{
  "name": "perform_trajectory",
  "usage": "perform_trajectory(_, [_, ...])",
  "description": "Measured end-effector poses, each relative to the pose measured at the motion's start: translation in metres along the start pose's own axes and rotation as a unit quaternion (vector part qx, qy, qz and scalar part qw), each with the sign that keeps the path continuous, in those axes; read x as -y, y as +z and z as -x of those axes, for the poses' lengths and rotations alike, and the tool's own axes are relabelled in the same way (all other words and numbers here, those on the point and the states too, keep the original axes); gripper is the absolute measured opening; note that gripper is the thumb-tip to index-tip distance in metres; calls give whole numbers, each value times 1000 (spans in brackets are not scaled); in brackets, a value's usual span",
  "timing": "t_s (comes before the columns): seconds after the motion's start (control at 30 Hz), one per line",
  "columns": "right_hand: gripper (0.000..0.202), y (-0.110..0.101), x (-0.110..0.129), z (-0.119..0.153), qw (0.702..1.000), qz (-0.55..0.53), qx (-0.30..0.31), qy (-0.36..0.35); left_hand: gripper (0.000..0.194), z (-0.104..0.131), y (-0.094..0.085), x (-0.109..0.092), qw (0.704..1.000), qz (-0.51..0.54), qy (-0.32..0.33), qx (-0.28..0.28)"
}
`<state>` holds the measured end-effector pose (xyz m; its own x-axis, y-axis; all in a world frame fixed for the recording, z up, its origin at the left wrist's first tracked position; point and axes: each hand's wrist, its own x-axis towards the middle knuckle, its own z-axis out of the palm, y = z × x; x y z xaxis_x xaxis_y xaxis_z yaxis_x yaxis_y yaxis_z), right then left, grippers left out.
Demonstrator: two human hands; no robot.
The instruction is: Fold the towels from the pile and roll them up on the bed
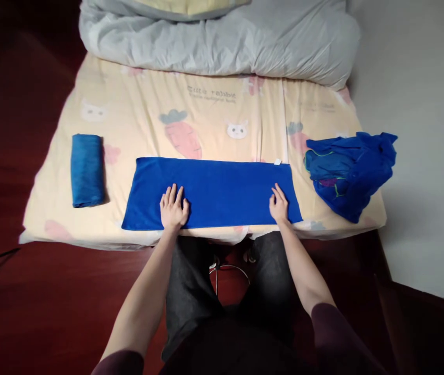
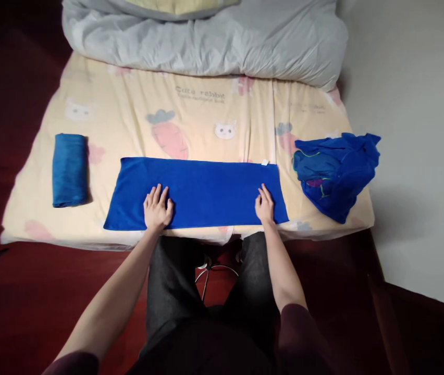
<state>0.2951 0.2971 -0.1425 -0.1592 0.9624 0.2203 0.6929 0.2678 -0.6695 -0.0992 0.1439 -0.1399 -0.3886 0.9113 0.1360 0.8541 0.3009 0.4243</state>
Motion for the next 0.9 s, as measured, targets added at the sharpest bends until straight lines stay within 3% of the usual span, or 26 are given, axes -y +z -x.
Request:
perform_trajectory(0.13, [49, -7, -19, -4, 997, 65, -33, 16, 61, -1, 0, 0, 1000, -7, -9, 6])
perform_trajectory(0.43, [50, 4, -24, -5, 994, 79, -79, -21, 61, 1, -1, 3, 999, -33, -20, 19])
perform_trajectory(0.53, [50, 4, -25, -6, 994, 72, -83, -23, 62, 10, -10, 18, 998, -32, -59, 11])
perform_trajectory(0.77, [48, 7, -27, -6, 991, 83, -104, -28, 70, 27, -45, 81, 980, -55, -190, -24])
perform_trajectory(0.9, [48, 8, -28, -5, 992, 73, -104, -27, 75, 25, -56, 84, 980, -87, -181, 0])
